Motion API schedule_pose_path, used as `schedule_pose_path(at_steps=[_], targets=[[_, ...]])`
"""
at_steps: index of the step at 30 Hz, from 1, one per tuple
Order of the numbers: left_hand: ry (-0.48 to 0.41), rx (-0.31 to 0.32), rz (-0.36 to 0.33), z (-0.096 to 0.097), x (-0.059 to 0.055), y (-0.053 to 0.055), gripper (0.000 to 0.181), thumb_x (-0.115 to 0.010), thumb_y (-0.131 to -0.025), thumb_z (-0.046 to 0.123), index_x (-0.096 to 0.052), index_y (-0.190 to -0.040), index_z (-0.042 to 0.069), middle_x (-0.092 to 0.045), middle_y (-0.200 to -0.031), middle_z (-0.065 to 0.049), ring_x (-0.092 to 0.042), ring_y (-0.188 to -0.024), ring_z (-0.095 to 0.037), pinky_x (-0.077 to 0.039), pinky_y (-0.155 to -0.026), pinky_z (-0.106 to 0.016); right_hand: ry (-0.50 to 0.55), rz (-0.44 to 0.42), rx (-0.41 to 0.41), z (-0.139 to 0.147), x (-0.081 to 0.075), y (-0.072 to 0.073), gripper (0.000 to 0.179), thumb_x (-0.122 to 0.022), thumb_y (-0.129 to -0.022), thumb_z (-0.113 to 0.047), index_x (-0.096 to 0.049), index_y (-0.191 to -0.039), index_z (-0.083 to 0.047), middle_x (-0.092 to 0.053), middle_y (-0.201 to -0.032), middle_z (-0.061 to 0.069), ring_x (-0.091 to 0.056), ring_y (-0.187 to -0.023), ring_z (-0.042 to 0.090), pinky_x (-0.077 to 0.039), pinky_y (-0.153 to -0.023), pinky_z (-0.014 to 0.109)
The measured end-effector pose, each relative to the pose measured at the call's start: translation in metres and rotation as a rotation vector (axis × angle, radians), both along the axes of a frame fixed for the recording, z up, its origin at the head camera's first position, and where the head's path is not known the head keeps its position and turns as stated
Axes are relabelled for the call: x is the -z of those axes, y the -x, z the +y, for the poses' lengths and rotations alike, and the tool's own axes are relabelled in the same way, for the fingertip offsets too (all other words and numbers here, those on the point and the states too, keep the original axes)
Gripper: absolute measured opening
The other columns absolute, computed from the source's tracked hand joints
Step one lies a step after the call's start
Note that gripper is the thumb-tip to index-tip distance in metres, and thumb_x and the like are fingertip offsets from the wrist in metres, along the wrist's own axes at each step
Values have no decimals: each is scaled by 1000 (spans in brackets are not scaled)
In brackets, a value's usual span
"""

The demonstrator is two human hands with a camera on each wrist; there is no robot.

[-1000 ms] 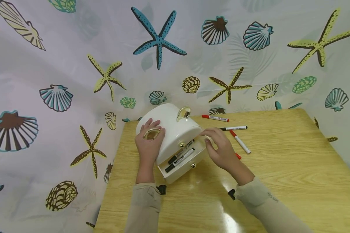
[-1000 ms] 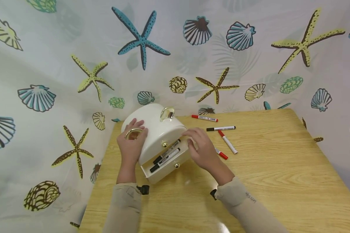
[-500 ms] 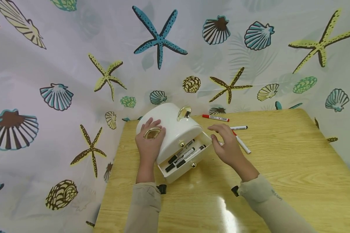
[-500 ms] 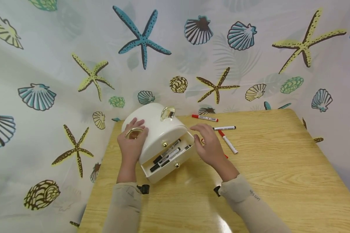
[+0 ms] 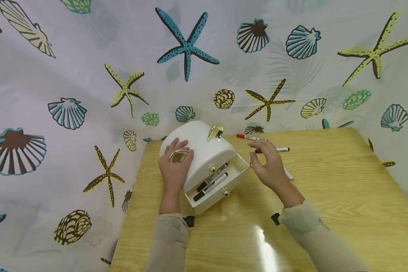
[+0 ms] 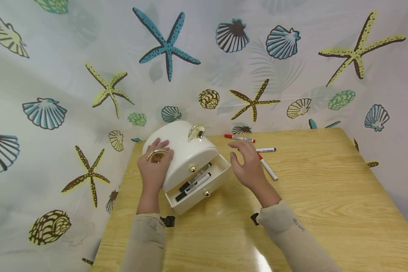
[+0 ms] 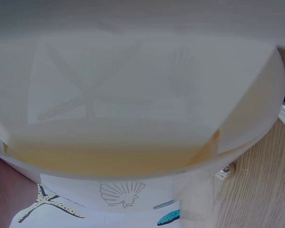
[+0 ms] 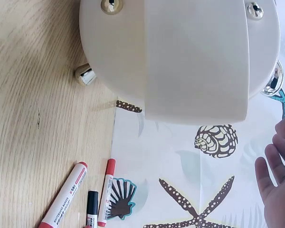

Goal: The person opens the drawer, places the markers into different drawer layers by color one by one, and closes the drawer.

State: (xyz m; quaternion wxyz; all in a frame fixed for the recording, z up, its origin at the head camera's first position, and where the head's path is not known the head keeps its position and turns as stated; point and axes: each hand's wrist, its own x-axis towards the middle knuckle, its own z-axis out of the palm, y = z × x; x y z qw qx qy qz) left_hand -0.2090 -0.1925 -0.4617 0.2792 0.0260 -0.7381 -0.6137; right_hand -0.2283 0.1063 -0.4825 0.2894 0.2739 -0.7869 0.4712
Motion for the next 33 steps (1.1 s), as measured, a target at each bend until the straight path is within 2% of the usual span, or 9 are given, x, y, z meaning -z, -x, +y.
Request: schedule_pose_path(at_steps=[4,12,21,25,33], targets=[[1,3,-19,0,0,0,16,-86,-89,23,-83,-99,11,-81,-118,4,-57,-140,-4,-23,-132,-27,-7,-2,18,3,1,5,32,-67,-93,12,-70,-123,1,-70,-121,18,-63,-109,33,-48,-99,16],[1,4,-21,1,-2,-1,15,-86,-89,22,-83,-98,11,-81,-118,4,-57,-140,-4,-22,-132,-28,-62,-18,52,11,1,9,29,-69,-95,6,-69,-123,1,-69,-120,19,-62,-109,34,-52,-92,40],[3,-2,-32,1,-1,-2,15,-86,-89,22,-83,-99,11,-81,-118,5,-57,-140,-3,-23,-132,-28,-85,-43,94,21,5,17,29,-71,-96,3,-70,-125,-1,-70,-120,17,-61,-106,33,-51,-90,45],[0,-1,-35,2,-2,-2,15,-85,-89,21,-83,-99,10,-81,-119,5,-57,-140,-3,-23,-132,-27,-95,-39,108,24,8,20,29,-71,-95,4,-71,-123,0,-70,-119,19,-62,-108,35,-50,-94,46],[5,-7,-40,1,-2,-2,15,-85,-89,22,-83,-100,11,-81,-119,6,-56,-140,-3,-22,-132,-27,-145,-45,111,28,14,22,30,-72,-94,2,-69,-124,2,-69,-120,21,-61,-114,40,-49,-100,57]])
